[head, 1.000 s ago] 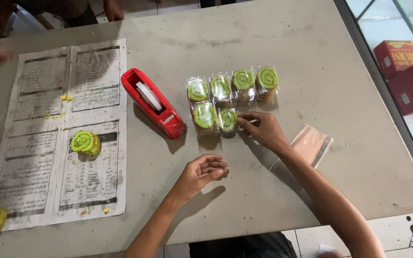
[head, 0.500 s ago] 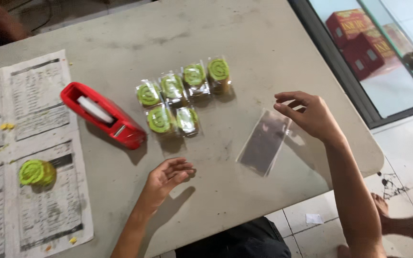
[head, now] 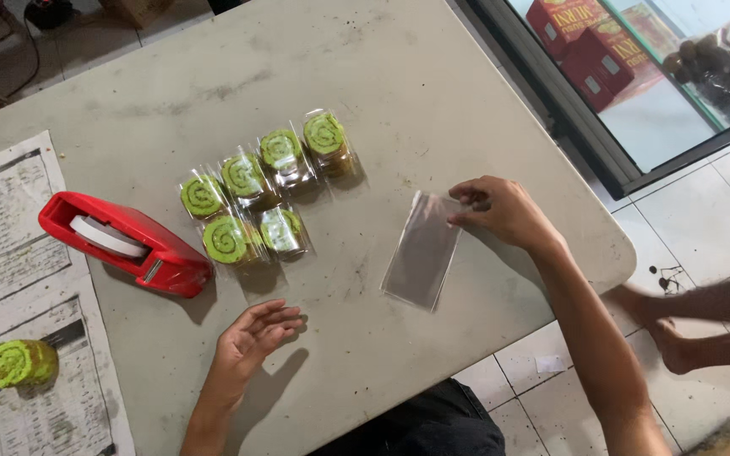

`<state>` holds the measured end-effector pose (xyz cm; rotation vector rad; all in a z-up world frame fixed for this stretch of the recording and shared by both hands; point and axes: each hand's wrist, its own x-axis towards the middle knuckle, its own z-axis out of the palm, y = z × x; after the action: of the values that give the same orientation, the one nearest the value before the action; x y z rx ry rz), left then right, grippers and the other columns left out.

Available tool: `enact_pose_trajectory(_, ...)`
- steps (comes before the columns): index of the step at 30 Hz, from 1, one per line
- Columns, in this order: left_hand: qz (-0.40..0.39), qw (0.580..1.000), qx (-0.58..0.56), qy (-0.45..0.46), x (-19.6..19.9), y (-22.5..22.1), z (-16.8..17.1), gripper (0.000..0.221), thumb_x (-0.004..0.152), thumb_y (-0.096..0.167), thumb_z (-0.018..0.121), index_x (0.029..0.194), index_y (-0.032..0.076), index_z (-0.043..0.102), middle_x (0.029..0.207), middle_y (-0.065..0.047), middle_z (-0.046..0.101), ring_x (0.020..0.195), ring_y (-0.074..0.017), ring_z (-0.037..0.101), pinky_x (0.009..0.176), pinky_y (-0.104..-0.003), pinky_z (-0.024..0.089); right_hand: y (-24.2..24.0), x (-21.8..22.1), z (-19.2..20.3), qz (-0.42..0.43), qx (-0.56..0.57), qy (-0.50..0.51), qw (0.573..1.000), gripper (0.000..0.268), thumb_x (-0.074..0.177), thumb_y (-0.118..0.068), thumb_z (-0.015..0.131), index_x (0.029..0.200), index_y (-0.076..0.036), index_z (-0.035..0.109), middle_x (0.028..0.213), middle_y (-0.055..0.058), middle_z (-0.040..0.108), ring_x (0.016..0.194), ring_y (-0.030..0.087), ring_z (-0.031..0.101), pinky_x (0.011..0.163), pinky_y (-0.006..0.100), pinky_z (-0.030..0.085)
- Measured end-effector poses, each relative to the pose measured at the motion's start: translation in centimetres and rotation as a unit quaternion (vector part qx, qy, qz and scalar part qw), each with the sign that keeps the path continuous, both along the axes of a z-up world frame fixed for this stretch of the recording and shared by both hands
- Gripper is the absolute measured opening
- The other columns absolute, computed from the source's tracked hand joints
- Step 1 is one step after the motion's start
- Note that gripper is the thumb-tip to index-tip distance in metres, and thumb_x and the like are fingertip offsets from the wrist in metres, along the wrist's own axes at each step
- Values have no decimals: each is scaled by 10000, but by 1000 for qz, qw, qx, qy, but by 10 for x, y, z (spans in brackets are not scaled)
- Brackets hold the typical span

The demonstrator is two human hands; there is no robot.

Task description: The person places individual slices of green roll cake into plastic sleeves, then uses a tape dispenser to seal each package before setting it aside.

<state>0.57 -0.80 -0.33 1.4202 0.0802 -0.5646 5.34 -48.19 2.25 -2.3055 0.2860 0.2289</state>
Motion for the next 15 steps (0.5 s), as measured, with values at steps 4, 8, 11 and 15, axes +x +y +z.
enact_pose_trajectory(4, 7, 1000, 14, 17, 0, -2, 2, 560, 908, 159, 739, 1427, -34, 653, 1334, -256, 801, 1188, -383, 804, 1060, -505, 660, -7, 2, -10, 22, 7, -44, 999, 366, 919, -287, 880, 1221, -86, 838, 1009, 19, 826, 880, 137, 719, 854, 301, 573)
enact_pose_trajectory(8, 8, 1000, 1, 10, 0, 0, -1, 569, 901, 151, 751, 1423, -47, 645, 1337, -263, 800, 1177, -390, 807, 1056, -493, 655, -3, 0, -3, 20, -9, -47, 999, 208, 1005, -236, 774, 1157, -113, 844, 1064, 28, 847, 954, 166, 771, 891, 329, 591)
enact_pose_trajectory(11, 15, 1000, -1, 20, 0, -3, 3, 578, 897, 147, 753, 1426, -55, 640, 1331, -266, 797, 1166, -392, 805, 1059, -499, 658, -4, -1, -2, 5, -12, -64, 998, 171, 1024, -257, 764, 1083, -125, 855, 1023, 11, 852, 906, 159, 756, 867, 327, 571)
enact_pose_trajectory(15, 16, 999, 4, 30, 0, -4, 8, 561, 908, 149, 743, 1423, -52, 645, 1326, -261, 801, 1170, -396, 809, 1076, -504, 656, -3, -2, -2, -24, -30, -112, 993, 188, 1058, -299, 742, 1056, -140, 841, 962, -22, 833, 837, 145, 705, 849, 342, 525)
